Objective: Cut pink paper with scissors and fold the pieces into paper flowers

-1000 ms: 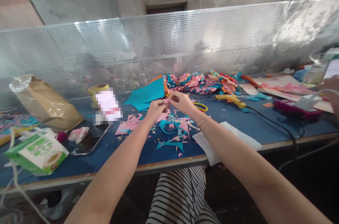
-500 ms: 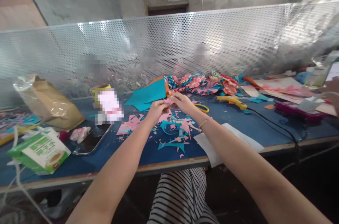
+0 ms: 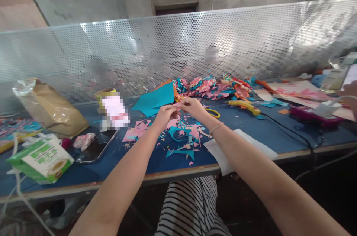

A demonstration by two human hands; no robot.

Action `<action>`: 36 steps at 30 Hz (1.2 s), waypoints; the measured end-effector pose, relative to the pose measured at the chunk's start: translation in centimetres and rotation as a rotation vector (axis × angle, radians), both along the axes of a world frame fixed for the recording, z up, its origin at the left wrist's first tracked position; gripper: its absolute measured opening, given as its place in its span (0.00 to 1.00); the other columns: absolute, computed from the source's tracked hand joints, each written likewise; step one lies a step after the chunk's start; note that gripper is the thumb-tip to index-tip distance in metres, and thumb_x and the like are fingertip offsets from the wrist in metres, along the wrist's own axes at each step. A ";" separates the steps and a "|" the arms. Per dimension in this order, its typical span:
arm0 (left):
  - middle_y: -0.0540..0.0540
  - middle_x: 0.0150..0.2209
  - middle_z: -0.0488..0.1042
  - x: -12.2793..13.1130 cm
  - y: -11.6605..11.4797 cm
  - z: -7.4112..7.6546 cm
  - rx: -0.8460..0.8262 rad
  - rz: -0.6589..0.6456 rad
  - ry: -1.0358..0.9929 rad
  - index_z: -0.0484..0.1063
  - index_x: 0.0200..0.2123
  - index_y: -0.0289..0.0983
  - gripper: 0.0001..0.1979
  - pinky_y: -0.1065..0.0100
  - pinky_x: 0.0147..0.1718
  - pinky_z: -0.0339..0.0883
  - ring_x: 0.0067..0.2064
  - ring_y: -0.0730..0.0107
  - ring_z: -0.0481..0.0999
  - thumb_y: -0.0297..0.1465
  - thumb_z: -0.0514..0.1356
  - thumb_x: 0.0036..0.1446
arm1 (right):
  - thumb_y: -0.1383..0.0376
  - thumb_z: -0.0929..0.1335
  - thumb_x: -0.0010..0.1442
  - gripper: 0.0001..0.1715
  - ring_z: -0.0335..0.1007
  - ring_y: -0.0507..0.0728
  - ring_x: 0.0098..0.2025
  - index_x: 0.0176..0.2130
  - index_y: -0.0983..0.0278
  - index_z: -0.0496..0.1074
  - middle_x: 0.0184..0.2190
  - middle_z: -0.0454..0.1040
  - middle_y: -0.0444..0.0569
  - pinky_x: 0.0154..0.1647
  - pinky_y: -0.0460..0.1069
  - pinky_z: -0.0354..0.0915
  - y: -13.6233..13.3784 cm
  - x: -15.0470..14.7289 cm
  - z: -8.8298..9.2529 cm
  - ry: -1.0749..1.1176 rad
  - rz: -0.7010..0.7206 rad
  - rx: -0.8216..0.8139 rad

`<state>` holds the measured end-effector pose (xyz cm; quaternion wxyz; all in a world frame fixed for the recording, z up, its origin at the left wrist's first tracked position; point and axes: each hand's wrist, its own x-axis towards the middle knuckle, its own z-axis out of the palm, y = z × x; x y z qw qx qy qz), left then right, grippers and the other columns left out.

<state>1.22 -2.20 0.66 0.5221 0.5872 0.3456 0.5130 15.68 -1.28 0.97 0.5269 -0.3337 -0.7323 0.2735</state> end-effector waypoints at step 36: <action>0.49 0.18 0.69 -0.2 -0.3 0.0 0.281 0.068 0.425 0.69 0.19 0.33 0.17 0.72 0.24 0.60 0.21 0.76 0.66 0.42 0.59 0.47 | 0.58 0.59 0.57 0.19 0.58 0.49 0.21 0.20 0.64 0.60 0.16 0.62 0.43 0.24 0.45 0.54 -0.1 0.1 -0.1 -0.166 -0.114 0.012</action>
